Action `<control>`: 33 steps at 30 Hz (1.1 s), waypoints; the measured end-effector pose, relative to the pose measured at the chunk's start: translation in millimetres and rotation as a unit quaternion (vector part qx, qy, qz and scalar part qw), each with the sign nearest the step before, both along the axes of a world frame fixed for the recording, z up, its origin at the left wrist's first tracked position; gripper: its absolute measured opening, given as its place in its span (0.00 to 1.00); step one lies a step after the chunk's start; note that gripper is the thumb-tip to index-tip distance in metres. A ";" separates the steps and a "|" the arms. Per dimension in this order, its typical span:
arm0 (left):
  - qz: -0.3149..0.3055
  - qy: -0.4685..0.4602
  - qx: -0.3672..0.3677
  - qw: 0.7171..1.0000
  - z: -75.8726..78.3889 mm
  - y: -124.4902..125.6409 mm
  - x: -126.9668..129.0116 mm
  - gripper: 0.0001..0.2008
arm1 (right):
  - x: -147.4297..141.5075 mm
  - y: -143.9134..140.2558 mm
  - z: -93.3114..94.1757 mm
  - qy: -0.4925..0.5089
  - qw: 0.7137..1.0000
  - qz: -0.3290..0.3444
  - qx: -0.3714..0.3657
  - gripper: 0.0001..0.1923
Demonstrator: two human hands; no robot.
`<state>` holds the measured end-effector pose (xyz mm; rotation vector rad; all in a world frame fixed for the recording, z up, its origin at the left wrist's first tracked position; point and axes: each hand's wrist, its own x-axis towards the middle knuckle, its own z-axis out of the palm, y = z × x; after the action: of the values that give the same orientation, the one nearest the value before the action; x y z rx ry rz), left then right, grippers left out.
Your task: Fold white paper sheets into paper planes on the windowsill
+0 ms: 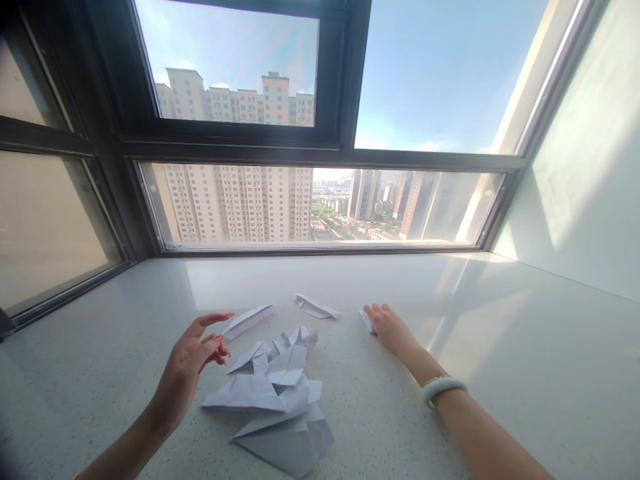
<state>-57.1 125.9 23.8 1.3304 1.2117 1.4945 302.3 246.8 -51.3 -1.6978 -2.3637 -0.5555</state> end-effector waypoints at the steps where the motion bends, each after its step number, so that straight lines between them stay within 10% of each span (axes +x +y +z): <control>1: 0.000 0.001 -0.002 1.000 0.2 0.0 0.1 0.14 | -1.7 -0.4 -0.9 -0.008 1.000 0.001 0.001 0.17; 12: 0.013 -0.025 0.023 0.999 -6.0 11.6 -12.9 0.14 | -10.4 -5.8 26.1 -0.005 0.999 -0.026 0.046 0.18; 20: 0.041 -0.065 0.023 0.997 -7.7 15.7 -17.3 0.15 | -72.4 -17.4 67.3 0.052 0.994 0.009 0.100 0.25; 33: 0.033 -0.053 0.021 0.998 -7.2 15.0 -15.5 0.12 | -153.5 -84.9 72.4 0.283 0.905 0.238 -0.210 0.10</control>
<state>-72.5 140.9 16.7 1.2329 1.1723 1.6243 148.8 161.9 21.1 -1.0970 -2.3915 0.4974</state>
